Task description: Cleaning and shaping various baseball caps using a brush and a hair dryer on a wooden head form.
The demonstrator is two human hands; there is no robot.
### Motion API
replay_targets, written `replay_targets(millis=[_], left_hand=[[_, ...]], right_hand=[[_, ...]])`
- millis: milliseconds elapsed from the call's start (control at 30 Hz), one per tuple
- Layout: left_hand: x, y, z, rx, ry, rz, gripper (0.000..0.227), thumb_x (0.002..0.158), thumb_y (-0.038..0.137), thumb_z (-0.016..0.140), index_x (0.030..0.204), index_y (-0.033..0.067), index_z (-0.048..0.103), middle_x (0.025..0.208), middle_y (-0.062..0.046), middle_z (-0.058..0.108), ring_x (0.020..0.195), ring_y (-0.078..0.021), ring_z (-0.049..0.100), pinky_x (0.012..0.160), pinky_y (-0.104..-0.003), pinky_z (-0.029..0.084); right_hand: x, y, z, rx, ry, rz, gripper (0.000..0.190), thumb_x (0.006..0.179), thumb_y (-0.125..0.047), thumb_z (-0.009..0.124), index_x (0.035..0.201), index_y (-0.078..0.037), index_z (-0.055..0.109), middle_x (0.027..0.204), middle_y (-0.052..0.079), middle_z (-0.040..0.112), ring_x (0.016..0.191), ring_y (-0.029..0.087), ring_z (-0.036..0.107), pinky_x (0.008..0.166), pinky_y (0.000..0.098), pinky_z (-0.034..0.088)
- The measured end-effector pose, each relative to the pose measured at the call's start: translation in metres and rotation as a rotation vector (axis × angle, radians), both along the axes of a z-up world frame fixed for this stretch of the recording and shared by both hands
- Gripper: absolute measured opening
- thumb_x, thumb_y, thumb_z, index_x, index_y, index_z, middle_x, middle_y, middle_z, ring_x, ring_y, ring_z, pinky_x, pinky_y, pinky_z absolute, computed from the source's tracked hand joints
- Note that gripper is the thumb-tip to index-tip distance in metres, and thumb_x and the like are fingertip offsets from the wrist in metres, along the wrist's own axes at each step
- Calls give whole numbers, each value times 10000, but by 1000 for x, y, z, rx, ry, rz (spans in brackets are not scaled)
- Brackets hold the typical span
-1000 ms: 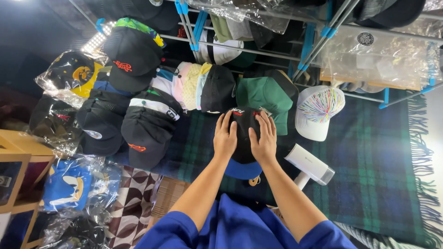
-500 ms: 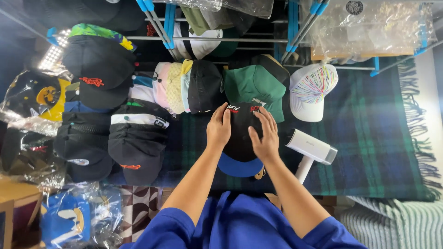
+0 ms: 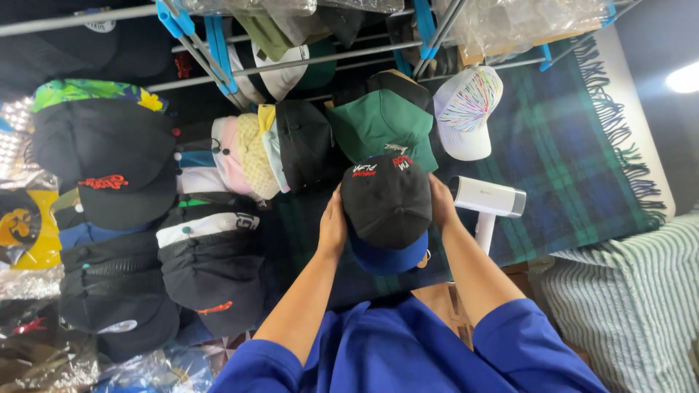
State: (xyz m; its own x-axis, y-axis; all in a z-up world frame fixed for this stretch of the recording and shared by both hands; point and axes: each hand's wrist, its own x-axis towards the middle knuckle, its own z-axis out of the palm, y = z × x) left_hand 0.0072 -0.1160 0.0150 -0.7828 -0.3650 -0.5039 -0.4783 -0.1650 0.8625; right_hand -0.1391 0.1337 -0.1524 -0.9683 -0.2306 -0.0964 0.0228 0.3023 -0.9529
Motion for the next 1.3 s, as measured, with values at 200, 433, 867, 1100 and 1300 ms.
replay_targets(millis=[200,433,867,1100,1300], left_hand=[[17,-20,-63,201,-42,6,640,1063,564,328,1485,132,542,1504,-194,525,1403,-427,461,1163,-598,349],[1,-13,10,195,43,23,653,1057,535,364,1514,82,479,1562,-219,445,1472,-424,358,1193,-598,299],[18,12,-24,-45,-64,61,614,1033,578,422,1515,207,508,1553,-131,478,1452,-333,413,1201,-491,347],[-9,50,-26,-805,502,105,387,1035,286,584,1397,164,647,1404,-66,623,1378,-270,503,1136,-403,426],[-18,80,-10,-1363,354,60,404,927,409,659,1321,326,685,1361,-61,628,1236,-356,609,999,-489,516]], right_hand=[[81,46,-56,492,64,-283,259,1067,-443,564,1167,-243,696,1121,34,683,1071,268,662,968,408,510],[75,-25,116,-205,-314,-322,471,1078,-449,462,1370,-117,622,1348,155,651,1313,354,577,1091,509,448],[66,63,4,367,-294,-22,573,895,-555,753,1250,-120,642,1105,169,680,1038,355,704,860,464,609],[74,63,13,886,-108,275,520,771,-496,825,1132,-158,662,1052,70,666,1042,351,709,886,448,614],[64,52,11,942,-20,348,612,742,-643,777,1000,-101,659,1067,147,692,979,384,731,840,478,618]])
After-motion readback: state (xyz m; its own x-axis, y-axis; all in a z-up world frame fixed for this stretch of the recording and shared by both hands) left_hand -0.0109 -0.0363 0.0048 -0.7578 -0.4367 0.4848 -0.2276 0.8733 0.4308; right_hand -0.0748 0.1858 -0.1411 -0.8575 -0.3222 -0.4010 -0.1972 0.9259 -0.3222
